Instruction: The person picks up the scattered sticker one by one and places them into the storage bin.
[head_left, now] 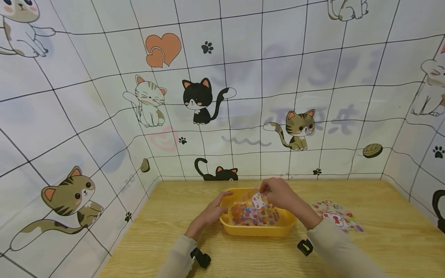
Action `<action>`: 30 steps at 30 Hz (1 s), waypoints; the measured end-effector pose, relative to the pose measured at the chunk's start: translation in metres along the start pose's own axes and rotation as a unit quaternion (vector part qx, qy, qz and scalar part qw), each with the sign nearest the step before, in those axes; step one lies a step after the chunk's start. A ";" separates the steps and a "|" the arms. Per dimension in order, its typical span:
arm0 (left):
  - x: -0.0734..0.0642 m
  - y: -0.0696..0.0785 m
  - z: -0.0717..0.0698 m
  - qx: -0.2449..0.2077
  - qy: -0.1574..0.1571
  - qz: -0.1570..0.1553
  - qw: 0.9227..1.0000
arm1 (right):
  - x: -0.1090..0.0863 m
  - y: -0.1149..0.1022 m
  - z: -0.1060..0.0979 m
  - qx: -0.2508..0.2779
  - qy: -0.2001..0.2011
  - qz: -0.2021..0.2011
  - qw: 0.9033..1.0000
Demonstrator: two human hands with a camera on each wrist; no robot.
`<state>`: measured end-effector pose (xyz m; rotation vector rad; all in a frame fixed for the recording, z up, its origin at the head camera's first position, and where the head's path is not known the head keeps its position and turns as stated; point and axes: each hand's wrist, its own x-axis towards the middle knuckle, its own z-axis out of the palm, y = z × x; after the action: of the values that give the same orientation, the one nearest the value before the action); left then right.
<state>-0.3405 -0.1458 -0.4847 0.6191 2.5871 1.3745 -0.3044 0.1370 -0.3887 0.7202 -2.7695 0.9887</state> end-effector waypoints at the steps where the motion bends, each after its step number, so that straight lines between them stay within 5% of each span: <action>1: 0.000 0.001 0.000 -0.001 0.000 0.002 1.000 | 0.000 0.001 0.002 -0.004 -0.003 -0.001 1.000; 7: 0.000 0.002 0.000 -0.005 -0.001 0.001 1.000 | 0.003 0.000 0.006 -0.046 -0.011 -0.013 0.999; 15: 0.000 0.000 -0.001 -0.007 -0.001 0.001 1.000 | 0.005 -0.002 0.003 -0.057 -0.070 0.023 0.996; 30: -0.001 0.000 -0.001 -0.013 -0.001 -0.003 1.000 | 0.010 0.011 0.008 -0.088 -0.116 0.098 0.984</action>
<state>-0.3401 -0.1465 -0.4842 0.6069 2.5633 1.4032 -0.3182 0.1353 -0.3981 0.5784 -3.1326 0.7137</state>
